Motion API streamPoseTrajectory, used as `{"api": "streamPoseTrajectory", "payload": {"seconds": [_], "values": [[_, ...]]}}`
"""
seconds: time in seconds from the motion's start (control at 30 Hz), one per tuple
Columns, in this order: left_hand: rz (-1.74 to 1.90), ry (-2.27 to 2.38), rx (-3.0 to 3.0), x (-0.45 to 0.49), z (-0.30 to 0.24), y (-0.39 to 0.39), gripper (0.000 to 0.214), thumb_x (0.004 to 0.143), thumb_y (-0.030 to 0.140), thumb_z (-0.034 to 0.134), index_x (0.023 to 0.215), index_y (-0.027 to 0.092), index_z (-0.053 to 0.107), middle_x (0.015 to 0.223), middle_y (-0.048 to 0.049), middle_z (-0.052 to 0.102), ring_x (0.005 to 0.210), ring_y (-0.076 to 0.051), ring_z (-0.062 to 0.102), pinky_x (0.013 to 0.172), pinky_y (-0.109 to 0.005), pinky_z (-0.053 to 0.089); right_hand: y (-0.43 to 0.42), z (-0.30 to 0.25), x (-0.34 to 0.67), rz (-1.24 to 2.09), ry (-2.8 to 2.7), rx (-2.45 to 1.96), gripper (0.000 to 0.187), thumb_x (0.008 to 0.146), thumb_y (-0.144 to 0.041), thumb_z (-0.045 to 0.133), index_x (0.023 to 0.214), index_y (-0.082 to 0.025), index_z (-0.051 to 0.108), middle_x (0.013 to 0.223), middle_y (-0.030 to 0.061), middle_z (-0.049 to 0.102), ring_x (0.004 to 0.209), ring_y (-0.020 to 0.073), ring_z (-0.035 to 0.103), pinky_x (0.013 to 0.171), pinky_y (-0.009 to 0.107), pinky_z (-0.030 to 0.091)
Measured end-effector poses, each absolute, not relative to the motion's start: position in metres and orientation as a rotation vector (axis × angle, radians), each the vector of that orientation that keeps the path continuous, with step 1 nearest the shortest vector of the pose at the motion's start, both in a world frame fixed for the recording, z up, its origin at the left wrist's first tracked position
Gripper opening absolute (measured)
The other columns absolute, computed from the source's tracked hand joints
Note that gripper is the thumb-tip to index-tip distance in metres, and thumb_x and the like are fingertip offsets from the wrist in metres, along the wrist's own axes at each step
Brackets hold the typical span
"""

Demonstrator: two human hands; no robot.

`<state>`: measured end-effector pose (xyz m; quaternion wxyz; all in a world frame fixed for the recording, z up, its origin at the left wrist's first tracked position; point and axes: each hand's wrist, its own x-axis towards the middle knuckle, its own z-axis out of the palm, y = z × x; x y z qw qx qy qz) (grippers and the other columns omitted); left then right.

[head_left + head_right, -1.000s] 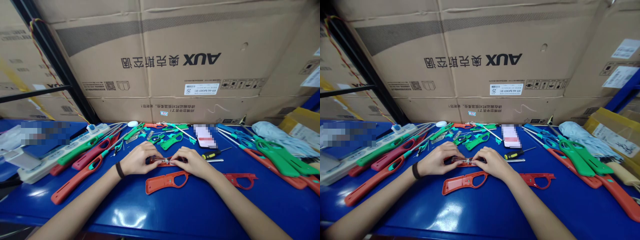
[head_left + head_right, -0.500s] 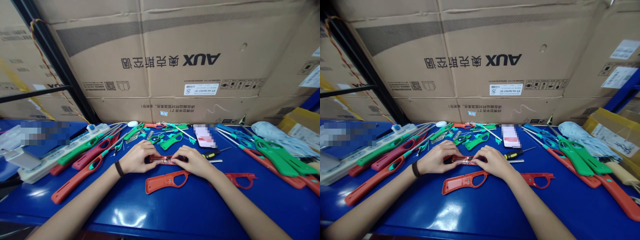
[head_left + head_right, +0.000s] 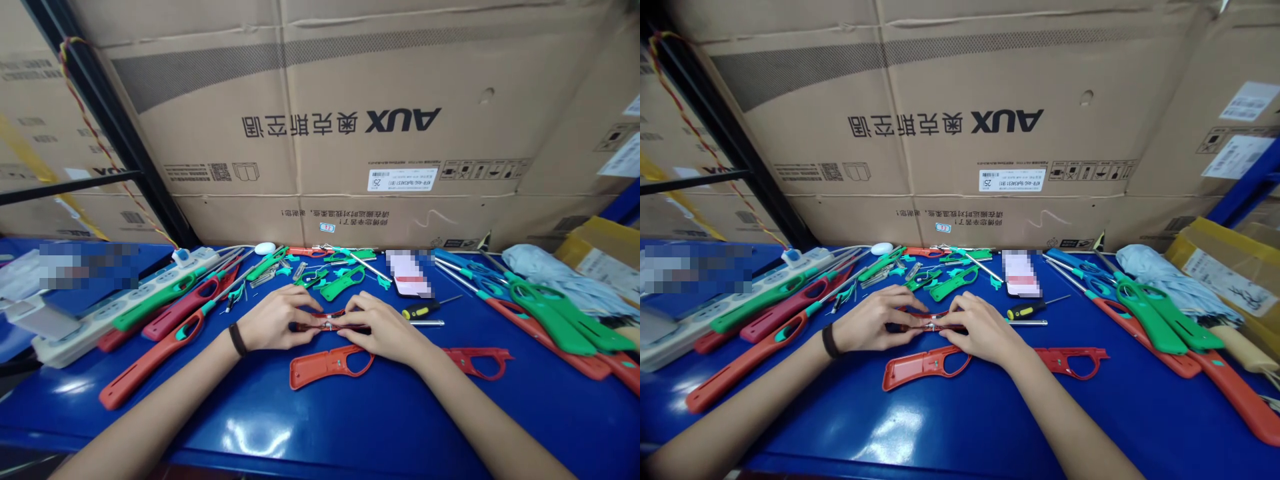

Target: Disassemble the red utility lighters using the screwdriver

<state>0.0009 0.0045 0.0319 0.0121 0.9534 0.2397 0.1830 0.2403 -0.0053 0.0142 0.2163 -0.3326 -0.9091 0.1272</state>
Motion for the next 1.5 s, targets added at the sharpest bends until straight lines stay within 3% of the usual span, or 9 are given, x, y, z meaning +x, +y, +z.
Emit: {"api": "streamPoseTrajectory", "payload": {"seconds": [0.13, 0.3, 0.43, 0.6, 1.03, 1.2, 1.4, 1.5], "values": [[0.556, 0.729, 2.958, 0.0, 0.035, 0.005, 0.018, 0.085, 0.027, 0.057, 0.097, 0.028, 0.071, 0.107, -0.0018, 0.068, 0.093, -0.019, 0.056, 0.086, -0.038, 0.045, -0.003, 0.013, 0.242, 0.305, -2.501, -0.931, 0.023, 0.087, -0.031, 0.056, 0.108, -0.033, 0.067, 0.091, 0.0036, 0.059, 0.088, 0.0182, 0.054, 0.075, 0.031, 0.045], [0.641, 0.813, 2.773, 0.001, 0.027, 0.007, 0.015, 0.083, 0.027, 0.062, 0.093, 0.028, 0.073, 0.106, -0.0015, 0.069, 0.094, -0.02, 0.058, 0.086, -0.038, 0.046, 0.0, 0.009, 0.242, 0.332, -2.422, -0.982, 0.034, 0.087, -0.035, 0.056, 0.121, -0.03, 0.058, 0.109, 0.0053, 0.061, 0.101, 0.0207, 0.053, 0.086, 0.038, 0.043], [0.751, 0.963, 2.416, 0.006, 0.017, 0.01, 0.008, 0.078, 0.028, 0.068, 0.08, 0.023, 0.074, 0.103, -0.0041, 0.07, 0.091, -0.018, 0.064, 0.081, -0.034, 0.05, 0.0, 0.007, 0.24, 0.386, -2.457, -0.994, 0.024, 0.089, -0.034, 0.054, 0.109, -0.028, 0.064, 0.104, 0.0045, 0.063, 0.099, 0.0197, 0.055, 0.086, 0.037, 0.041], [0.691, 0.973, 2.13, 0.012, 0.015, 0.01, 0.011, 0.076, 0.027, 0.069, 0.077, 0.016, 0.07, 0.089, -0.0055, 0.072, 0.081, -0.017, 0.068, 0.075, -0.029, 0.054, 0.001, 0.006, 0.24, 0.427, -2.434, -0.993, 0.024, 0.088, -0.034, 0.056, 0.108, -0.025, 0.064, 0.104, 0.0049, 0.063, 0.099, 0.0194, 0.054, 0.086, 0.037, 0.041], [0.667, 0.973, 2.362, 0.011, 0.019, 0.01, 0.01, 0.079, 0.027, 0.066, 0.08, 0.018, 0.069, 0.088, -0.0034, 0.073, 0.081, -0.016, 0.068, 0.074, -0.027, 0.05, 0.0, 0.009, 0.241, 0.487, -2.425, -0.971, 0.023, 0.088, -0.037, 0.055, 0.106, -0.027, 0.065, 0.1, 0.004, 0.063, 0.096, 0.0188, 0.054, 0.085, 0.035, 0.043], [0.678, 0.958, 2.405, 0.009, 0.017, 0.011, 0.011, 0.079, 0.03, 0.067, 0.081, 0.02, 0.07, 0.09, -0.0025, 0.073, 0.082, -0.015, 0.067, 0.074, -0.026, 0.048, 0.003, 0.01, 0.246, 0.424, -2.389, -0.965, 0.016, 0.09, -0.028, 0.052, 0.096, -0.025, 0.066, 0.097, 0.0031, 0.064, 0.094, 0.0183, 0.055, 0.085, 0.035, 0.043], [0.617, 0.977, 2.6, 0.006, 0.023, 0.006, 0.012, 0.082, 0.028, 0.065, 0.092, 0.028, 0.072, 0.097, 0.0003, 0.072, 0.092, -0.018, 0.065, 0.093, -0.037, 0.036, 0.008, 0.009, 0.252, 0.296, -2.335, -0.954, 0.011, 0.087, -0.026, 0.055, 0.09, -0.023, 0.066, 0.092, 0.003, 0.066, 0.09, 0.0185, 0.057, 0.083, 0.035, 0.044], [0.562, 0.953, 2.652, 0.004, 0.023, 0.006, 0.017, 0.083, 0.025, 0.064, 0.098, 0.03, 0.07, 0.102, 0.0015, 0.071, 0.093, -0.018, 0.063, 0.093, -0.038, 0.035, 0.009, 0.01, 0.253, 0.259, -2.311, -0.944, 0.011, 0.087, -0.025, 0.055, 0.091, -0.023, 0.066, 0.091, 0.0026, 0.067, 0.089, 0.018, 0.057, 0.083, 0.034, 0.044]]}}
